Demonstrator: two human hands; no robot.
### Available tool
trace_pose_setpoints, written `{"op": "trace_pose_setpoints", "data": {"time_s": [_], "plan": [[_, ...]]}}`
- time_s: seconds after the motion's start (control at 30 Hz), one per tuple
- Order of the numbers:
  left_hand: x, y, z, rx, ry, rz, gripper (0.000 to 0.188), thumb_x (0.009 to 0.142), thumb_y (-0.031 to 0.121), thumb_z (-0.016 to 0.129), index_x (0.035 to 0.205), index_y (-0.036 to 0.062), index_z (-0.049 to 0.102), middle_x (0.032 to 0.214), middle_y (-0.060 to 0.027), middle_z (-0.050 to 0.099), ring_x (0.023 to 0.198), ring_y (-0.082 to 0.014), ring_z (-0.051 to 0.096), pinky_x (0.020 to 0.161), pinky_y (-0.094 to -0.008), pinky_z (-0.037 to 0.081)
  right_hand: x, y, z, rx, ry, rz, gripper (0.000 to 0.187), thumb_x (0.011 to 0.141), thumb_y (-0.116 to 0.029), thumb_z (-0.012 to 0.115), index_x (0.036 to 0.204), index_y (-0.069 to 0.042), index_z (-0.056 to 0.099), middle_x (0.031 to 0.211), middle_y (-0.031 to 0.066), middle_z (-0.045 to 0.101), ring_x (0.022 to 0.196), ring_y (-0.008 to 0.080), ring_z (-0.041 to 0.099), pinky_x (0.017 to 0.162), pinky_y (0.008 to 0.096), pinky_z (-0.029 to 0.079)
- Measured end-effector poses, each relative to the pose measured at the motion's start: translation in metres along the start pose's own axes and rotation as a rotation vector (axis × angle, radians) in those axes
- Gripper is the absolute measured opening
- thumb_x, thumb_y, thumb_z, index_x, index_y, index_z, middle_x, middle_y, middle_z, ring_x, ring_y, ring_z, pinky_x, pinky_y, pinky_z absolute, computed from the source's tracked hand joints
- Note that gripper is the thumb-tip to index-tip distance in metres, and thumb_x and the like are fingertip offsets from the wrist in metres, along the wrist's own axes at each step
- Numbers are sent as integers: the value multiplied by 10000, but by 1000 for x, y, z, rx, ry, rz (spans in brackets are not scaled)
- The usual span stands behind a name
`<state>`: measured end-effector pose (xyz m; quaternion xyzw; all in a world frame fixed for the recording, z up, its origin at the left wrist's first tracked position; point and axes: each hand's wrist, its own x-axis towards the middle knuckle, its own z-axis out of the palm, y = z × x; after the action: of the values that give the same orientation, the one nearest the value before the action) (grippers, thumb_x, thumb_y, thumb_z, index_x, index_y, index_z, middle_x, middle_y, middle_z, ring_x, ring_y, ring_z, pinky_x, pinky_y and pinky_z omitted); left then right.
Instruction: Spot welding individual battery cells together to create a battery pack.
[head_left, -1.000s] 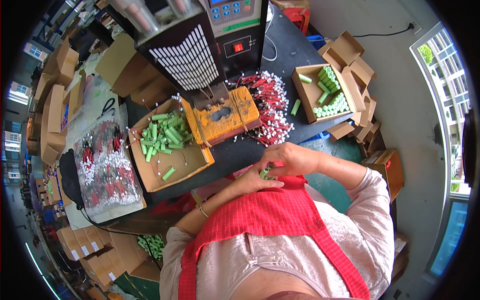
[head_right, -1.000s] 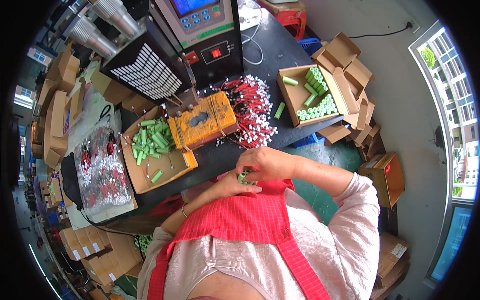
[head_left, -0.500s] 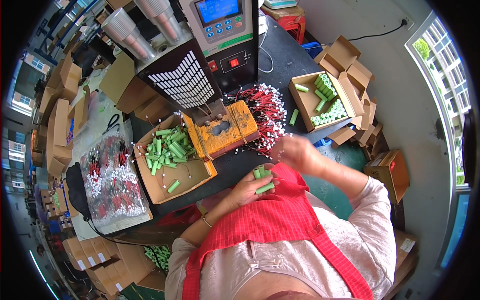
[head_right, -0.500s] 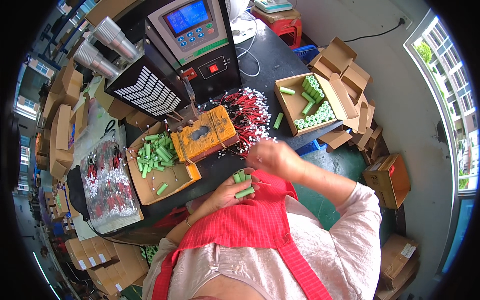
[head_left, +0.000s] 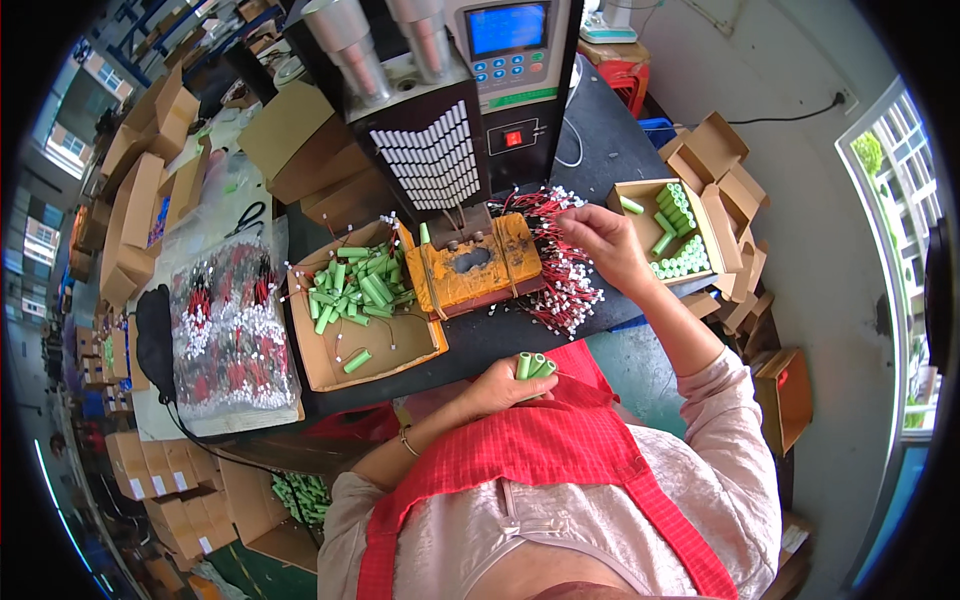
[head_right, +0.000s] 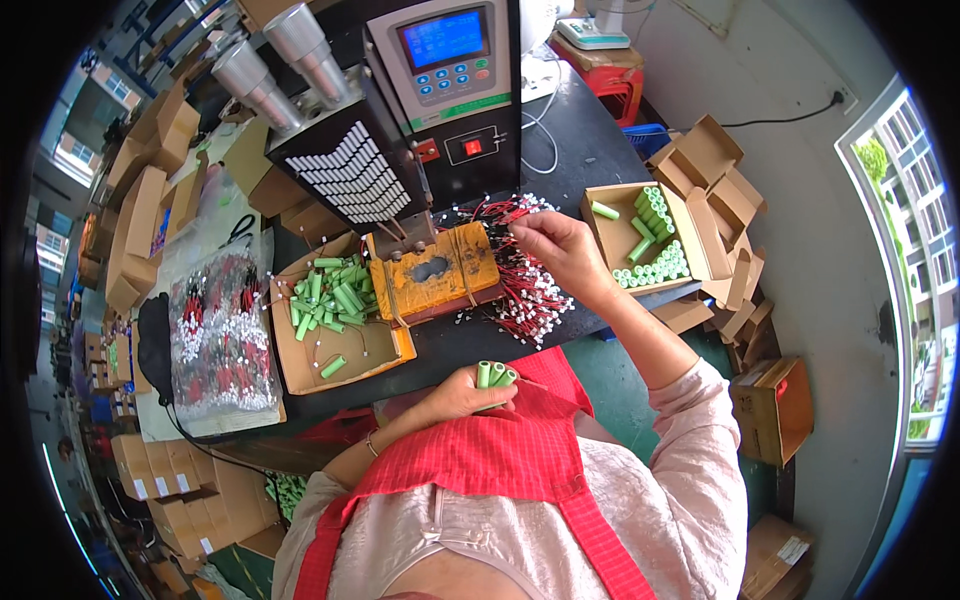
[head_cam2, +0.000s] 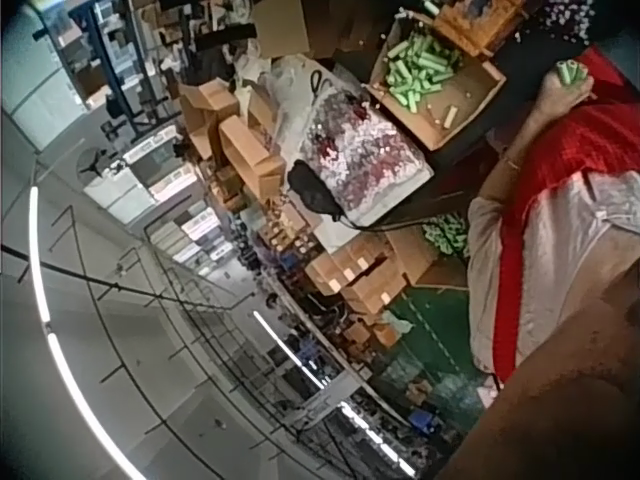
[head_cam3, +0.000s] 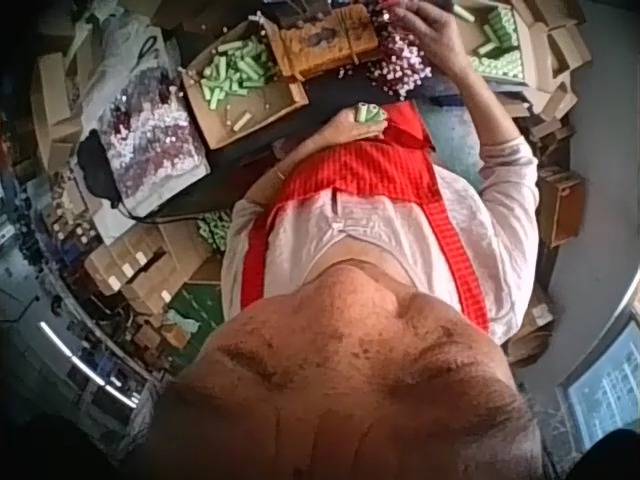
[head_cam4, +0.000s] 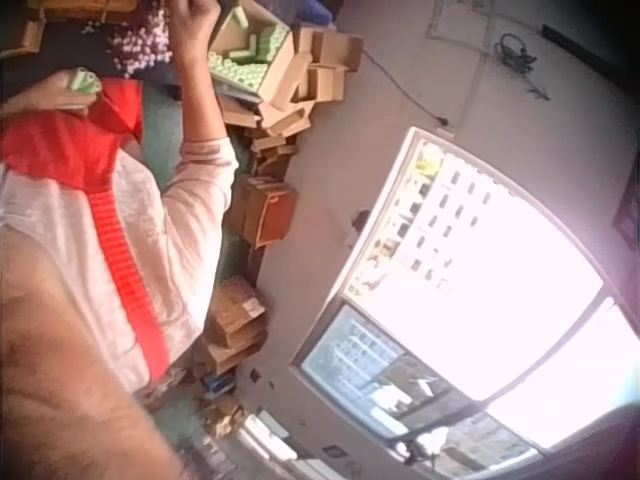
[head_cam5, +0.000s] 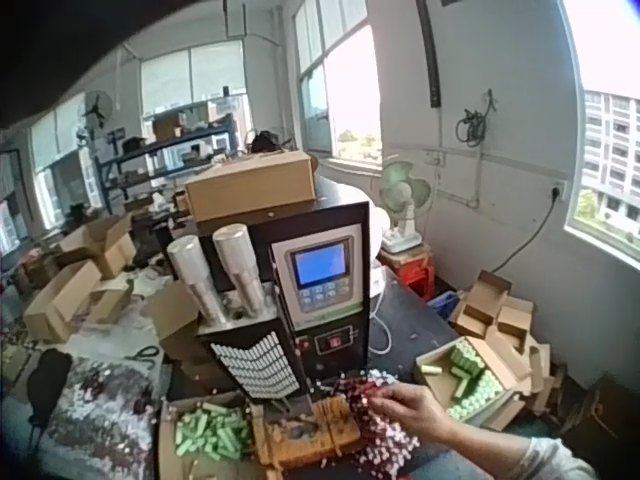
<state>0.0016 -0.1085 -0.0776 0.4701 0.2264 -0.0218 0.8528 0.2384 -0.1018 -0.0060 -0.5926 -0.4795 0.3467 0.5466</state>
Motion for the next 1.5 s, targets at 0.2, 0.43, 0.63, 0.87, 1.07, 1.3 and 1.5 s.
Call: {"op": "trace_pose_setpoints", "data": {"time_s": [0.2, 0.43, 0.63, 0.87, 1.07, 1.3, 1.5], "plan": [[7, 18, -1, -631, 187, 118, 201, 899, 291, 526, 864, 93, 533, 752, -14, 560, 633, -77, 523, 543, -210, 416, -47, -28, 37, -152, -120, 49, 113, 878, -102, 552, 881, 10, 566, 725, -21, 546, 682, 40, 473, 587, 208, 422], [11, 13, 1, -810, 358, 403, 201, 889, 295, 545, 892, 98, 507, 805, -3, 528, 720, -99, 512, 634, -247, 428, -89, -13, 81, -265, -196, 142, 231, 781, -183, 679, 747, 31, 600, 614, 116, 599, 531, 97, 533, 497, 276, 437], [24, -2, 4, -649, 280, 521, 145, 878, 224, 566, 945, 97, 546, 856, 11, 571, 798, -78, 537, 673, -236, 430, -99, -1, 76, -225, -78, 165, 146, 803, -95, 632, 757, 41, 607, 644, 52, 602, 587, 75, 515, 538, 250, 427], [10, -4, 6, -731, -2, 400, 224, 871, 163, 568, 1083, 98, 537, 1022, -7, 568, 977, -128, 551, 880, -308, 471, -94, -24, 62, -476, -168, -79, 189, 876, -100, 497, 857, 47, 613, 699, 120, 610, 653, 122, 556, 587, 281, 432], [-26, 34, -4, -447, 180, 321, 243, 809, 102, 637, 1034, 51, 563, 933, -39, 612, 810, -136, 599, 721, -282, 508, -62, -34, 54, -329, -212, 50, 154, 848, -80, 567, 941, 30, 622, 675, 84, 590, 593, 106, 535, 549, 244, 434], [-43, 103, -30, 520, 672, 770, 269, 750, 120, 705, 959, -24, 615, 809, -79, 631, 711, -123, 604, 646, -245, 478, -17, -47, 63, -64, -114, 104, 169, 856, -138, 591, 875, 30, 598, 658, 1, 564, 583, 55, 510, 527, 201, 415], [-18, 119, -48, 759, 791, 900, 225, 728, 70, 694, 928, -7, 625, 799, -130, 640, 684, -227, 629, 612, -290, 493, 0, -39, 68, -64, -231, 103, 220, 888, -218, 558, 886, -2, 605, 643, -18, 540, 579, 38, 490, 512, 192, 411]]}}
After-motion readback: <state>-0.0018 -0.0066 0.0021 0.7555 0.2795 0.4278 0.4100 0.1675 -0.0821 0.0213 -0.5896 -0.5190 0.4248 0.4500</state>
